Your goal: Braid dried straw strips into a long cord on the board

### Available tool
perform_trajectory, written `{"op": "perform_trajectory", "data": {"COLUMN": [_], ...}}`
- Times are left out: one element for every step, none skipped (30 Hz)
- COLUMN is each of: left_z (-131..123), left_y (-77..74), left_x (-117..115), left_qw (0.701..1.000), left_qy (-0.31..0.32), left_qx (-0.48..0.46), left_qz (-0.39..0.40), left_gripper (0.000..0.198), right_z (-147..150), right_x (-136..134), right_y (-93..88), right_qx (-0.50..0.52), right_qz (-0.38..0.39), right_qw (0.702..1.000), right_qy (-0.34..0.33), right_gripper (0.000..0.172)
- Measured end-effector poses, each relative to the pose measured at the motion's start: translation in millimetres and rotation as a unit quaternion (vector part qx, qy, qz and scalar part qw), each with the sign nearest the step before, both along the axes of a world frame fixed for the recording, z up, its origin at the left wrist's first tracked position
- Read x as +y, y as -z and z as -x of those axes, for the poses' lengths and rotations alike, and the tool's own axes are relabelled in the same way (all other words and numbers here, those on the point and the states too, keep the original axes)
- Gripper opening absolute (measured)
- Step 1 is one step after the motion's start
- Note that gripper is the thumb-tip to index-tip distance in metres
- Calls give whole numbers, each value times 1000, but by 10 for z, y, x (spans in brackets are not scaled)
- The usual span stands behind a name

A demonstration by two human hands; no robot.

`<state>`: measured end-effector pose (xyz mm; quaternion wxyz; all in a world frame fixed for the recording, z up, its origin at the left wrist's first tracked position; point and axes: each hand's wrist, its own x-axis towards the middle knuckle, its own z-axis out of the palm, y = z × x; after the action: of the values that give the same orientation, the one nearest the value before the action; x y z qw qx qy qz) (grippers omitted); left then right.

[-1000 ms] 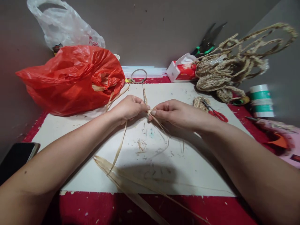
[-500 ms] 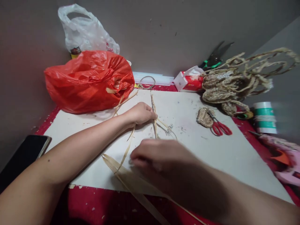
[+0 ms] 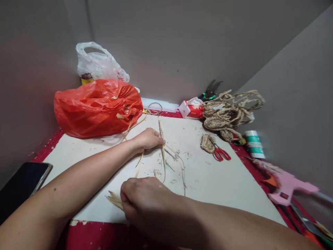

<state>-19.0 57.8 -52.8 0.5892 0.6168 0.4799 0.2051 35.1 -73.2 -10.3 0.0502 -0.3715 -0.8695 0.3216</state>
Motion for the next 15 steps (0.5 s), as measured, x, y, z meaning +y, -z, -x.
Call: {"op": "perform_trajectory", "data": {"left_z": [2,4,5,6,7,8,9,9,9,8,6,3,-1,-8,-15], "left_y": [-8,-16,-24,-30,-36,-40,-43,-46,-48,-49,-49,-47,-41,-31,-16], "left_x": [-3,-7,-12,-17,-22,-26,-29,-32,-33,-34,-34,-33,-33,-34,-35], "left_qw": [1000,1000,1000,1000,1000,1000,1000,1000,1000,1000,1000,1000,1000,1000,1000], "left_qy": [2,3,3,3,3,4,7,9,10,9,4,-1,-5,-8,-10], "left_qx": [0,0,1,-1,-3,-6,-9,-13,-17,-19,-21,-22,-20,-17,-13], "left_qz": [2,4,5,5,5,5,6,7,9,12,12,13,12,8,1], "left_gripper": [26,27,27,27,26,25,24,24,23,23,23,24,25,26,26], "right_z": [-75,-165,-268,-379,-491,-599,-698,-784,-854,-908,-947,-972,-986,-993,-995], "right_x": [15,41,79,126,182,241,301,357,407,449,480,503,516,524,527], "right_y": [-65,-122,-166,-194,-204,-194,-166,-123,-70,-10,51,110,164,212,251], "right_qx": [37,79,119,167,219,261,307,339,358,370,375,376,375,371,365], "right_qz": [55,121,192,256,304,335,341,342,343,339,339,339,338,337,333], "right_qw": [997,987,967,939,906,877,849,825,806,792,782,776,772,771,774], "right_qy": [33,73,113,160,197,226,262,296,323,347,364,377,387,393,397], "right_gripper": [6,5,3,5,10,15,19,23,28,33,37,39,38,36,34]}}
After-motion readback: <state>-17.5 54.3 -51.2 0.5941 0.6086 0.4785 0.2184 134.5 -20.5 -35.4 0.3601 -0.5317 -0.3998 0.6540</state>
